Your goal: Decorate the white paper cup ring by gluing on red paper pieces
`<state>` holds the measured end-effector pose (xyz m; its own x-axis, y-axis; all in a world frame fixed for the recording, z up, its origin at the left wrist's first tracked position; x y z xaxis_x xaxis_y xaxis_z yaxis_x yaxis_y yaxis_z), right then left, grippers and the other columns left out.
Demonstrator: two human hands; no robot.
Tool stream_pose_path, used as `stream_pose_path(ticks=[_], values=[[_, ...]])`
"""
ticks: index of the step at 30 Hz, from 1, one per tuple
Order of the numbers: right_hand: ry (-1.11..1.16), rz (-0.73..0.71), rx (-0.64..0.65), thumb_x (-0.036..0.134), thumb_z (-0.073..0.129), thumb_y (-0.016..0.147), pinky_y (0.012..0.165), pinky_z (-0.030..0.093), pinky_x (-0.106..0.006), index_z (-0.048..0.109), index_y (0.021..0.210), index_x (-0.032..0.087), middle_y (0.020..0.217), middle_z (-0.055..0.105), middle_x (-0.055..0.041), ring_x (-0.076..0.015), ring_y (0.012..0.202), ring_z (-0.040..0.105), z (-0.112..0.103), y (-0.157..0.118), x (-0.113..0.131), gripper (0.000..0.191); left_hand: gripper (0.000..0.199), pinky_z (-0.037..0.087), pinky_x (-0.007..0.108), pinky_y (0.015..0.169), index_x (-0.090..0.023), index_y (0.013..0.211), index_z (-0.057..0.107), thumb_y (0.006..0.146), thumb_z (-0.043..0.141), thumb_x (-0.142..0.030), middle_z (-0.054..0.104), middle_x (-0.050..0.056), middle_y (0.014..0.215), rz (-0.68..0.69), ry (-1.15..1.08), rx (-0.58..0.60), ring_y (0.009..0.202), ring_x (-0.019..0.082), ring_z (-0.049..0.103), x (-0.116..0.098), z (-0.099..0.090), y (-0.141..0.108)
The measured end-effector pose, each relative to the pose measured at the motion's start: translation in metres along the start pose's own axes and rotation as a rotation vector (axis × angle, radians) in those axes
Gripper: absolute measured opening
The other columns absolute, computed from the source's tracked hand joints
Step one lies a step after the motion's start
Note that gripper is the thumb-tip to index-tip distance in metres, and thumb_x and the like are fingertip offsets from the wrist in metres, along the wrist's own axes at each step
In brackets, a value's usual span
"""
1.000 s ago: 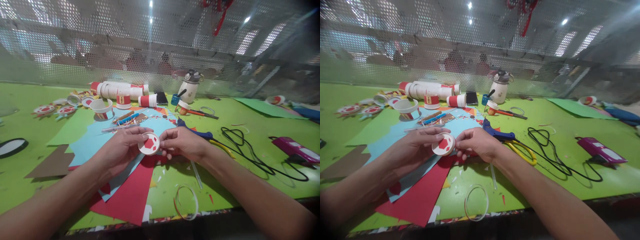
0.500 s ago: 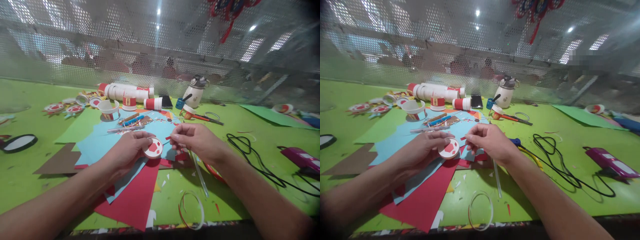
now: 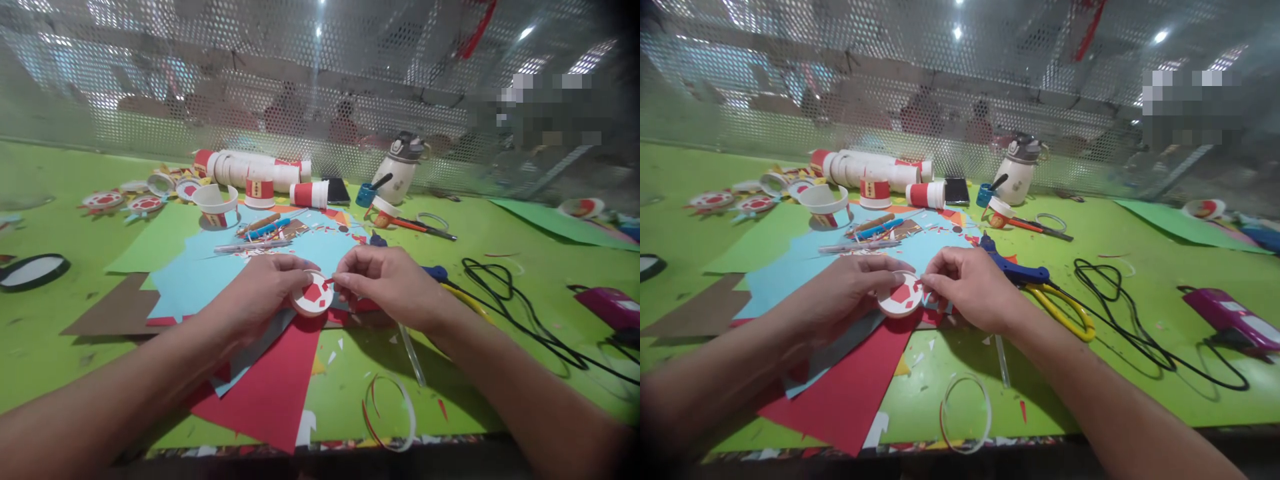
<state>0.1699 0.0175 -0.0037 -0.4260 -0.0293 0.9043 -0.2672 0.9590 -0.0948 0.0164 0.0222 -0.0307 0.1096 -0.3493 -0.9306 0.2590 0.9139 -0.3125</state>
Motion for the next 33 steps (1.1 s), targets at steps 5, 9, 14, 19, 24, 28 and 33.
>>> stream_pose_path(ticks=[5, 9, 14, 19, 24, 28, 33], values=[[-0.074, -0.033, 0.01, 0.021, 0.062, 0.081, 0.046, 0.044, -0.022, 0.059, 0.071, 0.019, 0.06, 0.062, 0.0011, -0.0106, 0.052, 0.055, -0.001, -0.002, 0.003, 0.011, 0.011, 0.042, 0.023, 0.055, -0.01, 0.076, 0.069, 0.066, 0.071, -0.014, 0.066, 0.004, 0.064, 0.028, 0.023, 0.005, 0.055, 0.011, 0.057, 0.0, -0.002, 0.001], [-0.161, -0.104, 0.001, 0.019, 0.062, 0.08, 0.05, 0.044, -0.024, 0.06, 0.07, 0.018, 0.062, 0.062, 0.0001, -0.011, 0.055, 0.055, -0.003, -0.005, 0.011, 0.011, 0.012, 0.042, 0.025, 0.056, -0.01, 0.076, 0.07, 0.065, 0.071, -0.014, 0.067, 0.006, 0.065, 0.028, 0.026, 0.016, 0.055, 0.012, 0.058, 0.001, -0.003, 0.001], [-0.256, -0.145, -0.006, 0.019, 0.061, 0.081, 0.05, 0.04, -0.024, 0.061, 0.07, 0.017, 0.062, 0.062, 0.0002, -0.0111, 0.054, 0.052, -0.004, -0.006, 0.012, 0.011, 0.015, 0.042, 0.025, 0.056, -0.011, 0.081, 0.069, 0.067, 0.07, -0.016, 0.066, 0.005, 0.066, 0.034, 0.07, 0.028, 0.056, 0.013, 0.058, 0.001, 0.0, 0.0], [-0.413, -0.297, -0.03, 0.016, 0.062, 0.081, 0.054, 0.037, -0.025, 0.062, 0.07, 0.017, 0.062, 0.061, 0.0015, -0.0104, 0.055, 0.049, -0.006, -0.009, 0.02, 0.012, 0.02, 0.04, 0.025, 0.055, -0.009, 0.086, 0.068, 0.068, 0.069, -0.017, 0.066, 0.007, 0.069, 0.048, 0.099, 0.032, 0.057, 0.013, 0.057, -0.001, 0.001, -0.002], [-0.469, -0.362, -0.017, 0.016, 0.062, 0.082, 0.055, 0.036, -0.024, 0.062, 0.07, 0.018, 0.06, 0.06, 0.0024, -0.0096, 0.054, 0.048, -0.005, -0.012, 0.026, 0.013, 0.022, 0.039, 0.026, 0.055, -0.008, 0.087, 0.067, 0.067, 0.07, -0.017, 0.065, 0.007, 0.067, 0.042, 0.109, 0.03, 0.056, 0.014, 0.056, -0.002, 0.001, -0.002], [-0.482, -0.35, 0.019, 0.013, 0.063, 0.081, 0.054, 0.035, -0.023, 0.062, 0.069, 0.018, 0.057, 0.058, 0.0034, -0.009, 0.053, 0.047, -0.003, -0.011, 0.026, 0.012, 0.023, 0.039, 0.027, 0.054, -0.009, 0.087, 0.067, 0.066, 0.071, -0.019, 0.066, 0.008, 0.068, 0.037, 0.112, 0.042, 0.056, 0.015, 0.056, -0.001, 0.002, -0.002], [-0.413, -0.313, 0.007, 0.014, 0.063, 0.08, 0.052, 0.035, -0.023, 0.063, 0.068, 0.019, 0.058, 0.059, 0.0031, -0.0094, 0.054, 0.048, -0.005, -0.011, 0.023, 0.013, 0.024, 0.038, 0.026, 0.053, -0.011, 0.088, 0.068, 0.066, 0.071, -0.02, 0.064, 0.006, 0.065, 0.05, 0.124, 0.044, 0.054, 0.014, 0.055, -0.002, 0.002, -0.004]])
Point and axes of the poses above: each hand's wrist, its own y-axis towards the middle knuckle, its own z-axis out of the palm, x = y × z, the point moved 5 cm from there along y, towards the middle knuckle
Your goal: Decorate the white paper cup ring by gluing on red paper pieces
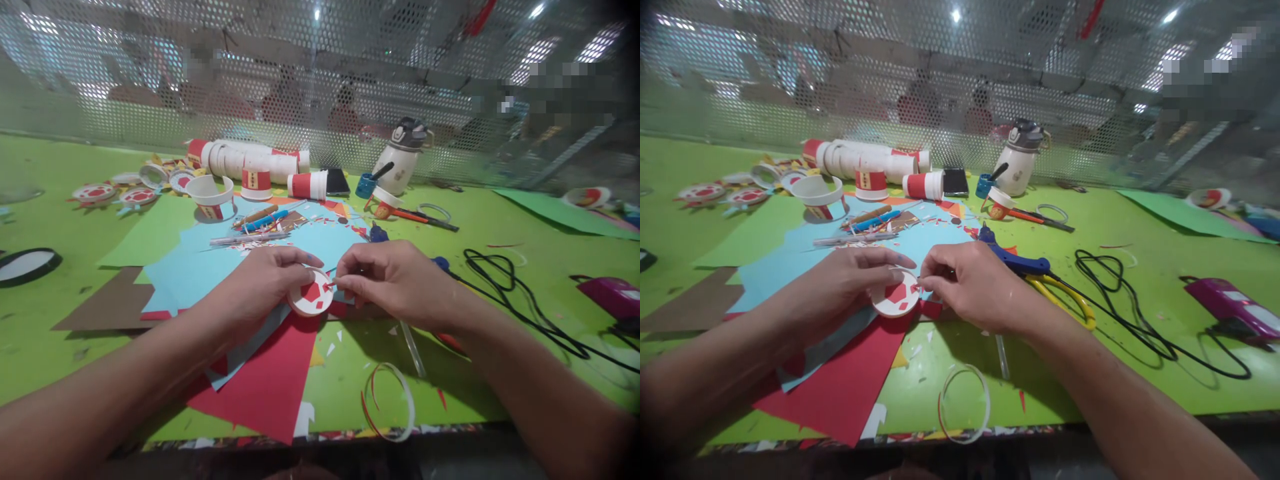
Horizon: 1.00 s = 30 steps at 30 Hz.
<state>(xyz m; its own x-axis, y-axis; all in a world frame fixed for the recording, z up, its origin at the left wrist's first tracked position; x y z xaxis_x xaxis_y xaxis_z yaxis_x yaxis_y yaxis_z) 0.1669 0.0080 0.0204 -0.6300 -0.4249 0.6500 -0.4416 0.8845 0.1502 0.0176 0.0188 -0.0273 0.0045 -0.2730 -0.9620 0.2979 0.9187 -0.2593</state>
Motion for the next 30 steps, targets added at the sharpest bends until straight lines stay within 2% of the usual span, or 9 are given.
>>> stream_pose_path(ticks=[4, 8, 11, 14, 19, 25, 30], values=[[0.031, 0.033, 0.015, 0.015, 0.064, 0.079, 0.05, 0.035, -0.023, 0.063, 0.067, 0.02, 0.056, 0.058, 0.0034, -0.0091, 0.052, 0.049, 0.001, -0.001, -0.002, 0.013, 0.024, 0.038, 0.025, 0.053, -0.011, 0.089, 0.067, 0.067, 0.07, -0.019, 0.064, 0.005, 0.066, 0.004, 0.002, 0.026, 0.055, 0.013, 0.054, 0.0, 0.0, -0.001], [0.109, 0.076, -0.001, 0.02, 0.064, 0.081, 0.051, 0.039, -0.023, 0.064, 0.069, 0.02, 0.059, 0.061, 0.0019, -0.0108, 0.055, 0.054, -0.001, -0.002, -0.002, 0.013, 0.024, 0.036, 0.024, 0.052, -0.012, 0.091, 0.068, 0.069, 0.07, -0.02, 0.058, 0.0, 0.058, 0.021, 0.011, 0.024, 0.052, 0.011, 0.05, -0.002, 0.0, -0.001], [0.184, 0.13, -0.005, 0.019, 0.063, 0.082, 0.05, 0.041, -0.024, 0.063, 0.069, 0.019, 0.061, 0.064, 0.0007, -0.0114, 0.055, 0.056, -0.001, -0.002, -0.003, 0.013, 0.022, 0.037, 0.024, 0.053, -0.012, 0.091, 0.067, 0.07, 0.069, -0.02, 0.061, 0.002, 0.061, 0.011, 0.004, 0.039, 0.054, 0.012, 0.052, -0.001, 0.001, -0.001], [0.258, 0.193, 0.041, 0.016, 0.062, 0.081, 0.046, 0.042, -0.022, 0.062, 0.069, 0.019, 0.057, 0.063, 0.0015, -0.011, 0.05, 0.057, 0.003, -0.002, -0.006, 0.013, 0.021, 0.04, 0.026, 0.055, -0.012, 0.09, 0.068, 0.07, 0.068, -0.02, 0.066, 0.005, 0.069, 0.008, 0.02, 0.062, 0.058, 0.014, 0.056, 0.0, 0.003, -0.001], [0.379, 0.293, 0.123, 0.014, 0.059, 0.082, 0.039, 0.041, -0.02, 0.059, 0.068, 0.02, 0.054, 0.062, 0.0026, -0.0103, 0.045, 0.058, 0.011, -0.002, -0.01, 0.015, 0.017, 0.04, 0.027, 0.058, -0.013, 0.087, 0.068, 0.071, 0.067, -0.02, 0.066, 0.006, 0.07, 0.023, 0.036, 0.114, 0.06, 0.015, 0.058, 0.001, 0.005, -0.001], [0.208, 0.186, 0.069, 0.008, 0.059, 0.079, 0.042, 0.038, -0.02, 0.061, 0.069, 0.018, 0.05, 0.057, 0.0051, -0.0082, 0.044, 0.052, 0.009, 0.001, -0.007, 0.014, 0.016, 0.038, 0.026, 0.057, -0.013, 0.087, 0.067, 0.072, 0.065, -0.019, 0.065, 0.005, 0.07, 0.015, 0.046, 0.146, 0.058, 0.012, 0.054, 0.005, 0.007, 0.001], [0.123, 0.128, 0.034, 0.006, 0.06, 0.076, 0.048, 0.039, -0.022, 0.062, 0.072, 0.018, 0.054, 0.059, 0.0044, -0.0087, 0.049, 0.053, 0.007, 0.002, -0.004, 0.013, 0.015, 0.04, 0.027, 0.06, -0.013, 0.087, 0.067, 0.074, 0.065, -0.019, 0.065, 0.005, 0.071, 0.015, 0.043, 0.145, 0.061, 0.014, 0.056, 0.004, 0.007, 0.0]])
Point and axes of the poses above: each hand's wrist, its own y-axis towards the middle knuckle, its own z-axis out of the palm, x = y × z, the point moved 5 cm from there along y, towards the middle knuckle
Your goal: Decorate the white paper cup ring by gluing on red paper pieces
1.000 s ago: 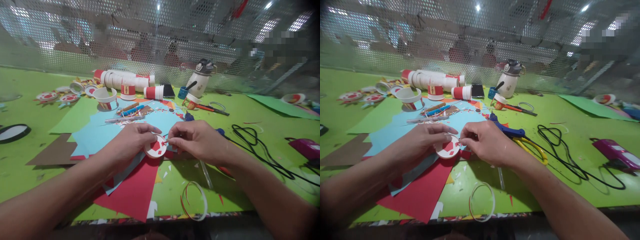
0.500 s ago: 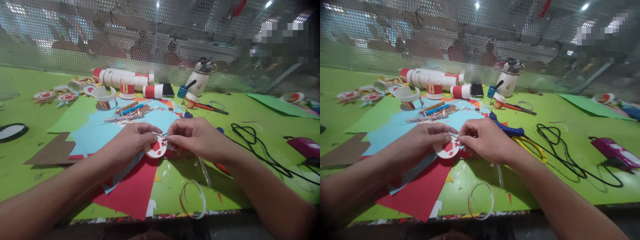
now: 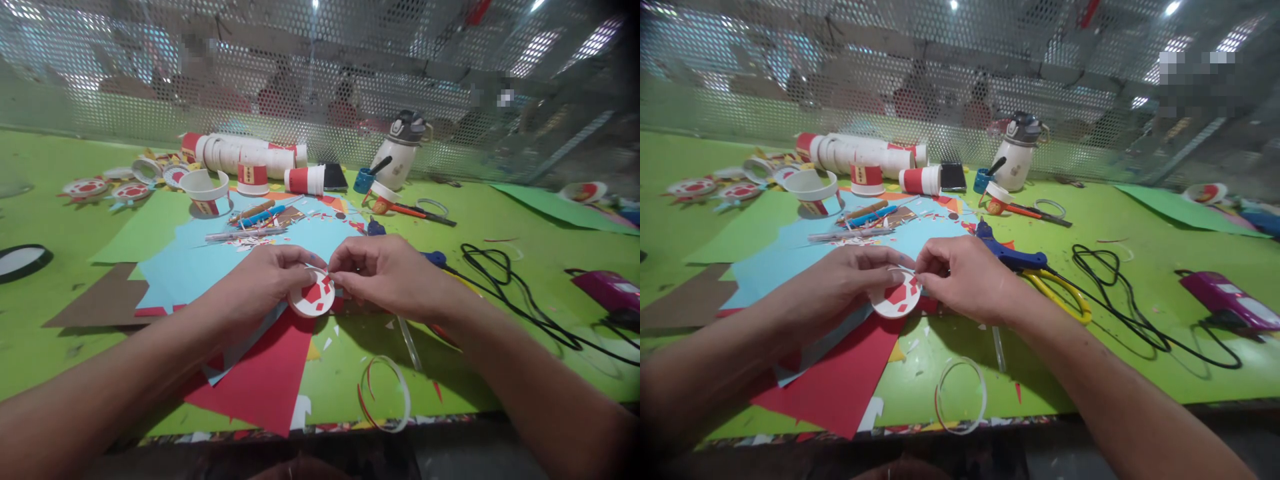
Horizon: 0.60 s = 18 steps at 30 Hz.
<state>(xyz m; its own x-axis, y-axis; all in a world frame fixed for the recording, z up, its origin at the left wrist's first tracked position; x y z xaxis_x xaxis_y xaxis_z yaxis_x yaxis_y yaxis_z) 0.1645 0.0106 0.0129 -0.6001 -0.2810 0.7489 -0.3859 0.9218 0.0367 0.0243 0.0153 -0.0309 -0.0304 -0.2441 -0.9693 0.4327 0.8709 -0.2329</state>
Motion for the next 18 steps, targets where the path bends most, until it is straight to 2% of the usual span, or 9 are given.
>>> stream_pose_path(ticks=[7, 11, 18], values=[[-0.048, -0.002, 0.016, 0.009, 0.063, 0.078, 0.047, 0.035, -0.021, 0.061, 0.066, 0.017, 0.05, 0.055, 0.0053, -0.0073, 0.047, 0.048, -0.001, -0.001, 0.001, 0.014, 0.013, 0.041, 0.028, 0.061, -0.013, 0.084, 0.067, 0.073, 0.066, -0.019, 0.065, 0.005, 0.071, 0.003, -0.015, -0.006, 0.063, 0.014, 0.057, -0.001, 0.0, -0.001], [0.014, 0.038, 0.041, 0.01, 0.062, 0.08, 0.043, 0.034, -0.019, 0.063, 0.068, 0.016, 0.048, 0.054, 0.0061, -0.0053, 0.043, 0.046, 0.001, -0.001, -0.001, 0.013, 0.015, 0.041, 0.028, 0.061, -0.012, 0.085, 0.067, 0.072, 0.066, -0.019, 0.065, 0.005, 0.071, -0.001, 0.004, -0.019, 0.062, 0.015, 0.057, -0.002, -0.001, 0.0], [0.225, 0.233, 0.093, 0.014, 0.062, 0.081, 0.034, 0.037, -0.015, 0.06, 0.068, 0.016, 0.05, 0.058, 0.0039, -0.0067, 0.039, 0.052, 0.007, 0.0, -0.011, 0.014, 0.017, 0.04, 0.027, 0.06, -0.014, 0.088, 0.067, 0.074, 0.066, -0.022, 0.066, 0.004, 0.072, 0.025, 0.072, -0.022, 0.062, 0.013, 0.056, -0.004, -0.003, -0.001]])
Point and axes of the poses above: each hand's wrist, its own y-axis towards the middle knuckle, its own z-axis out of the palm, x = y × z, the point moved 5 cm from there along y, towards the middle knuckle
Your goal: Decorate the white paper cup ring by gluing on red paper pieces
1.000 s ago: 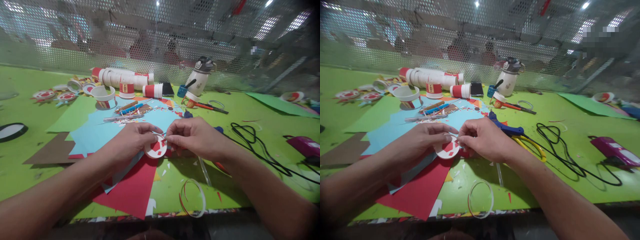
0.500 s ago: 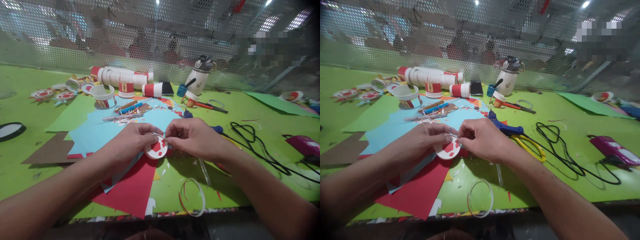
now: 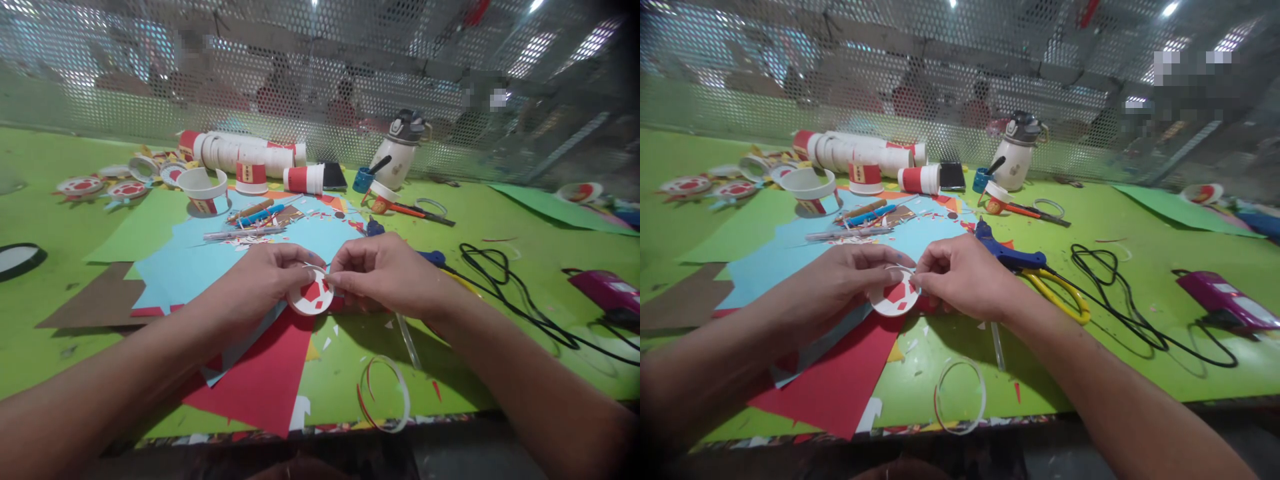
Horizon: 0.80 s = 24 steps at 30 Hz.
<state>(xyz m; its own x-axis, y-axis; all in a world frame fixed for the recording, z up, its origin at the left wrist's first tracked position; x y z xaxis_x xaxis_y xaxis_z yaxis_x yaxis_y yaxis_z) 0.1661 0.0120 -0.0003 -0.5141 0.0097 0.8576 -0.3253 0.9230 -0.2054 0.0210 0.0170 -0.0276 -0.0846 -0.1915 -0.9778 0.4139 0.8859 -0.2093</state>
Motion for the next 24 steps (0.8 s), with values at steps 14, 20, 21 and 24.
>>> stream_pose_path(ticks=[14, 20, 21, 24], values=[[-0.028, 0.033, 0.013, 0.01, 0.061, 0.08, 0.038, 0.043, -0.017, 0.06, 0.065, 0.016, 0.052, 0.062, 0.0005, -0.0079, 0.042, 0.055, 0.0021, 0.0, -0.002, 0.016, 0.016, 0.037, 0.025, 0.056, -0.013, 0.089, 0.065, 0.073, 0.066, -0.018, 0.065, 0.003, 0.067, -0.032, -0.021, -0.002, 0.058, 0.012, 0.053, 0.0017, 0.0036, 0.0012], [-0.036, 0.012, 0.019, 0.011, 0.064, 0.077, 0.037, 0.041, -0.016, 0.062, 0.066, 0.015, 0.052, 0.063, 0.0008, -0.0069, 0.041, 0.053, 0.0021, 0.0009, -0.0032, 0.012, 0.018, 0.037, 0.026, 0.055, -0.012, 0.09, 0.064, 0.073, 0.065, -0.017, 0.065, 0.004, 0.068, -0.048, -0.012, -0.016, 0.058, 0.013, 0.055, 0.0002, 0.004, -0.0005], [-0.04, 0.013, 0.018, 0.011, 0.064, 0.077, 0.037, 0.041, -0.016, 0.062, 0.066, 0.015, 0.053, 0.063, 0.0008, -0.007, 0.041, 0.053, 0.0019, 0.001, -0.0034, 0.012, 0.019, 0.037, 0.026, 0.056, -0.012, 0.091, 0.064, 0.072, 0.065, -0.017, 0.065, 0.004, 0.068, -0.051, -0.008, -0.02, 0.058, 0.013, 0.055, 0.0001, 0.0041, -0.0006], [-0.046, 0.025, 0.027, 0.01, 0.063, 0.078, 0.037, 0.041, -0.017, 0.062, 0.065, 0.016, 0.053, 0.063, 0.0008, -0.0074, 0.041, 0.053, 0.0021, 0.0007, -0.0033, 0.014, 0.019, 0.037, 0.025, 0.054, -0.012, 0.09, 0.065, 0.072, 0.066, -0.016, 0.065, 0.004, 0.067, -0.048, 0.003, -0.024, 0.057, 0.012, 0.054, -0.0003, 0.0044, 0.0]])
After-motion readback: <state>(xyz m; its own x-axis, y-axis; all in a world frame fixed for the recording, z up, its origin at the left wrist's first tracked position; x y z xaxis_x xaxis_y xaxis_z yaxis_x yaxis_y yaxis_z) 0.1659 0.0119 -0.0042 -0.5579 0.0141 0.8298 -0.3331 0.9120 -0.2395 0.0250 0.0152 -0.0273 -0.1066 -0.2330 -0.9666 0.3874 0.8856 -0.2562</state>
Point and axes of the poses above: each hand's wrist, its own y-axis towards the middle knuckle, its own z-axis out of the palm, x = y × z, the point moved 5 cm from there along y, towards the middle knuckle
